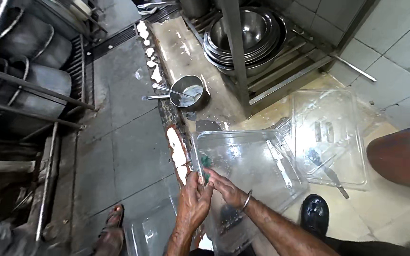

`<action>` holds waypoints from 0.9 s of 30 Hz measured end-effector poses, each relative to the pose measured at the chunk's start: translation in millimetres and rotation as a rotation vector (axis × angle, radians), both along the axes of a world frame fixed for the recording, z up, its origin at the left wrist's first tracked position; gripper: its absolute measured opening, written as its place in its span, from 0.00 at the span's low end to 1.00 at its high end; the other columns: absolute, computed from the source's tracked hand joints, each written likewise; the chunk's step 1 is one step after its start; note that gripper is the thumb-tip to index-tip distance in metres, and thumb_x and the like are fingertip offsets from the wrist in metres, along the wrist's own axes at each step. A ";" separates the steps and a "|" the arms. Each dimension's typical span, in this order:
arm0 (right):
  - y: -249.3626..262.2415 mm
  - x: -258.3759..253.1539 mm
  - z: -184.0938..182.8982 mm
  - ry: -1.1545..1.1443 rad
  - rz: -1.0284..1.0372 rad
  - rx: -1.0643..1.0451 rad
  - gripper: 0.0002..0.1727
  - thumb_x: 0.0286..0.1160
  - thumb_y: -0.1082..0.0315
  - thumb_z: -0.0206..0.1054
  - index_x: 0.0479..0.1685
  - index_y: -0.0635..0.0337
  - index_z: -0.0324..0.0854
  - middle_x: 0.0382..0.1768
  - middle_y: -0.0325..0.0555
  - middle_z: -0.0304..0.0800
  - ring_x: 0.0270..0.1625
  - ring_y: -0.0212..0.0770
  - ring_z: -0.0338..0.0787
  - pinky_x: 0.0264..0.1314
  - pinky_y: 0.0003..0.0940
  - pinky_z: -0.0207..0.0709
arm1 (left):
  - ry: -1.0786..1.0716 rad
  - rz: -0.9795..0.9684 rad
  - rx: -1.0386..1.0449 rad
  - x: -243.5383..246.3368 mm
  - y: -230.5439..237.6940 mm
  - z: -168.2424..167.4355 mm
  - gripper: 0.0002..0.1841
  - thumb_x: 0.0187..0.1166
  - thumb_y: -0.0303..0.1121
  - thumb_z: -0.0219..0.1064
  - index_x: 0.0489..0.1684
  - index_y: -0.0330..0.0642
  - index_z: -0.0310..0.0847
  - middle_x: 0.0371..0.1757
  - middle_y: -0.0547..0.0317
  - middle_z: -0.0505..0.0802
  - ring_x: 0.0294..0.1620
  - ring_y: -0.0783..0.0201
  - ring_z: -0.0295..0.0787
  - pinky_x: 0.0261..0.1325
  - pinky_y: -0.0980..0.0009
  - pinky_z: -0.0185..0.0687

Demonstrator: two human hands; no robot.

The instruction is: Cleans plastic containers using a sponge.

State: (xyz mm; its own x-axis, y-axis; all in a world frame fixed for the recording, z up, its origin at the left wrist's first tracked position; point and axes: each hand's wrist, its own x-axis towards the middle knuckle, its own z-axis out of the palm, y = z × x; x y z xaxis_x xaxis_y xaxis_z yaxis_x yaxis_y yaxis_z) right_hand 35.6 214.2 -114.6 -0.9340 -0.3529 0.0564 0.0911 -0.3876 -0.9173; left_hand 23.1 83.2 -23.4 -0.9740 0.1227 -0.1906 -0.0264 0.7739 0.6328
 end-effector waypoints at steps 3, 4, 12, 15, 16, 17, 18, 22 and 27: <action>0.8 9.6 3.5 0.122 0.035 0.142 0.34 0.90 0.65 0.50 0.92 0.73 0.51 0.93 0.66 0.50 0.95 0.50 0.56 0.96 0.42 0.52 | 0.008 0.039 0.009 -1.6 4.7 0.8 0.16 0.72 0.43 0.63 0.46 0.40 0.80 0.25 0.63 0.81 0.25 0.65 0.79 0.34 0.60 0.79; -1.0 6.7 1.7 0.175 -0.013 0.205 0.34 0.89 0.65 0.52 0.91 0.74 0.52 0.92 0.67 0.53 0.94 0.52 0.57 0.96 0.43 0.51 | 0.019 0.037 -0.007 -1.0 6.1 1.6 0.16 0.72 0.43 0.63 0.47 0.40 0.81 0.24 0.63 0.81 0.25 0.65 0.79 0.33 0.60 0.79; 0.3 -73.2 -57.7 0.535 -0.185 0.788 0.26 0.87 0.56 0.58 0.83 0.49 0.75 0.87 0.39 0.72 0.91 0.44 0.64 0.95 0.58 0.49 | 0.017 0.032 -0.104 3.0 10.1 7.7 0.19 0.59 0.39 0.65 0.47 0.39 0.80 0.23 0.66 0.80 0.21 0.71 0.75 0.25 0.68 0.74; 23.4 -58.7 -109.0 0.421 -0.323 0.932 0.26 0.88 0.54 0.57 0.82 0.50 0.76 0.84 0.43 0.75 0.89 0.48 0.69 0.92 0.58 0.55 | 0.028 0.028 -0.119 3.6 3.6 6.9 0.19 0.58 0.38 0.65 0.45 0.38 0.79 0.23 0.68 0.80 0.19 0.74 0.75 0.23 0.72 0.73; 38.9 -53.8 -126.7 0.303 -0.370 0.978 0.27 0.88 0.53 0.56 0.82 0.52 0.76 0.84 0.47 0.75 0.88 0.52 0.69 0.91 0.60 0.57 | 0.036 0.018 -0.126 4.4 2.0 8.4 0.18 0.57 0.38 0.65 0.45 0.37 0.79 0.23 0.67 0.80 0.20 0.75 0.74 0.23 0.72 0.73; 57.2 -52.1 -144.9 0.170 -0.403 1.019 0.29 0.89 0.50 0.56 0.83 0.55 0.74 0.84 0.51 0.73 0.89 0.56 0.68 0.90 0.63 0.57 | 0.041 -0.004 -0.130 5.0 1.6 11.3 0.19 0.58 0.37 0.66 0.46 0.35 0.79 0.24 0.65 0.81 0.21 0.74 0.75 0.24 0.71 0.74; 76.6 -51.3 -167.2 0.058 -0.433 1.054 0.33 0.88 0.46 0.56 0.84 0.58 0.72 0.85 0.54 0.72 0.89 0.58 0.67 0.89 0.63 0.58 | 0.033 -0.023 -0.127 6.2 2.4 14.4 0.21 0.59 0.36 0.67 0.49 0.32 0.79 0.25 0.63 0.83 0.22 0.73 0.77 0.26 0.70 0.76; 151.1 -51.4 -224.8 -0.179 -0.402 1.088 0.38 0.87 0.43 0.57 0.85 0.63 0.68 0.87 0.61 0.66 0.90 0.59 0.64 0.92 0.58 0.57 | 0.012 -0.064 -0.104 8.9 10.3 25.0 0.20 0.59 0.31 0.67 0.49 0.27 0.77 0.24 0.59 0.81 0.22 0.71 0.76 0.26 0.68 0.75; 189.4 -45.1 -243.1 -0.261 -0.262 1.151 0.39 0.91 0.43 0.51 0.91 0.63 0.58 0.93 0.59 0.55 0.95 0.54 0.57 0.96 0.49 0.52 | 0.050 0.004 -0.046 11.9 20.4 22.5 0.13 0.59 0.29 0.66 0.40 0.33 0.76 0.19 0.68 0.77 0.17 0.77 0.71 0.21 0.75 0.69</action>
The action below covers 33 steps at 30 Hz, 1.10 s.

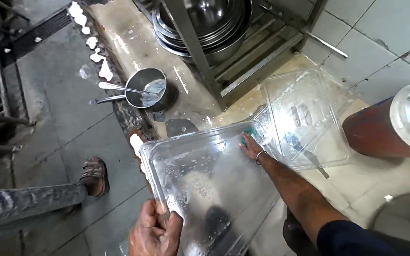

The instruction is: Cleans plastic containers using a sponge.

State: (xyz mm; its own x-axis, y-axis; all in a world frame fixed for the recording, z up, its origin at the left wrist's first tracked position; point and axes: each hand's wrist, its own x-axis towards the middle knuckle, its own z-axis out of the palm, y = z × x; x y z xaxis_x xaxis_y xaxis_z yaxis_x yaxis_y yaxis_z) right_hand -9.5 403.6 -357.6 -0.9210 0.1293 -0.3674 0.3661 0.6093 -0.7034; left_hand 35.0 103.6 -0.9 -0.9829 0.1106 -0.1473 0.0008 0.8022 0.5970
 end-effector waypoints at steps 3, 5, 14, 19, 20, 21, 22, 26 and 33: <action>-8.9 15.5 21.9 -0.161 -0.049 0.042 0.43 0.92 0.43 0.47 0.95 0.65 0.46 0.94 0.61 0.51 0.95 0.53 0.56 0.96 0.49 0.51 | 0.057 0.084 0.044 1.0 12.5 -1.7 0.09 0.63 0.31 0.65 0.37 0.37 0.76 0.18 0.71 0.75 0.15 0.78 0.68 0.18 0.77 0.65; -12.3 48.2 31.3 -0.227 -0.089 0.046 0.44 0.91 0.43 0.49 0.96 0.64 0.42 0.93 0.63 0.53 0.93 0.56 0.60 0.94 0.52 0.56 | 0.101 0.117 0.063 0.7 18.6 -4.4 0.07 0.64 0.33 0.64 0.34 0.40 0.76 0.16 0.73 0.72 0.13 0.79 0.65 0.17 0.79 0.62; -27.5 95.3 120.8 -0.781 -0.039 -0.078 0.50 0.80 0.25 0.50 0.67 0.70 0.82 0.68 0.68 0.84 0.73 0.61 0.83 0.76 0.62 0.71 | 0.080 0.173 0.055 -2.6 28.1 -4.4 0.08 0.74 0.32 0.67 0.41 0.37 0.79 0.22 0.58 0.78 0.22 0.59 0.73 0.27 0.55 0.71; -93.0 87.6 193.1 -0.647 0.115 -0.077 0.39 0.77 0.34 0.62 0.57 0.68 0.85 0.59 0.65 0.89 0.64 0.61 0.88 0.67 0.65 0.77 | 0.051 0.206 0.018 -7.8 30.0 0.0 0.07 0.77 0.30 0.68 0.44 0.36 0.80 0.25 0.50 0.83 0.27 0.50 0.80 0.34 0.46 0.76; -109.0 89.0 211.8 -0.583 0.193 -0.071 0.35 0.75 0.38 0.65 0.57 0.67 0.85 0.58 0.64 0.89 0.64 0.61 0.88 0.66 0.65 0.77 | 0.021 0.210 0.007 -8.1 30.6 1.8 0.09 0.79 0.32 0.68 0.47 0.36 0.81 0.28 0.47 0.85 0.30 0.47 0.83 0.37 0.43 0.78; -124.4 91.6 231.6 -0.489 0.271 -0.080 0.32 0.74 0.43 0.68 0.59 0.67 0.85 0.59 0.65 0.88 0.64 0.61 0.88 0.67 0.65 0.77 | -0.014 0.211 0.005 -8.7 30.6 2.5 0.11 0.80 0.34 0.67 0.50 0.36 0.82 0.32 0.44 0.88 0.35 0.45 0.87 0.41 0.41 0.81; -138.5 95.9 249.8 -0.367 0.331 -0.099 0.29 0.72 0.49 0.72 0.61 0.66 0.84 0.61 0.64 0.88 0.65 0.61 0.87 0.69 0.63 0.78 | -0.053 0.206 0.006 -9.1 30.8 3.2 0.13 0.82 0.36 0.67 0.54 0.35 0.82 0.36 0.42 0.90 0.39 0.43 0.89 0.46 0.40 0.83; -173.6 103.1 288.8 0.128 0.325 -0.274 0.30 0.63 0.65 0.76 0.68 0.67 0.81 0.69 0.62 0.85 0.72 0.53 0.85 0.79 0.49 0.75 | -0.198 0.172 0.041 -12.3 33.7 12.4 0.21 0.85 0.40 0.62 0.69 0.37 0.80 0.56 0.40 0.92 0.61 0.43 0.90 0.67 0.43 0.82; -185.9 52.6 239.8 0.255 -0.102 -0.346 0.16 0.74 0.69 0.68 0.55 0.71 0.88 0.45 0.61 0.94 0.48 0.54 0.93 0.55 0.56 0.84 | -0.247 0.175 0.082 -12.8 26.6 10.7 0.22 0.85 0.42 0.59 0.72 0.41 0.77 0.60 0.41 0.92 0.64 0.44 0.90 0.67 0.42 0.83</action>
State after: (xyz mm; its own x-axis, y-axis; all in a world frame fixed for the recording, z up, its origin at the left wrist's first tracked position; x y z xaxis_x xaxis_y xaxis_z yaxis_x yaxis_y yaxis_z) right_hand 43.1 217.8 -117.8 -0.9768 0.1332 -0.1676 0.2002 0.2917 -0.9353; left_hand 22.2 130.2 9.8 -0.9236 -0.0356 -0.3818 -0.2863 0.7263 0.6249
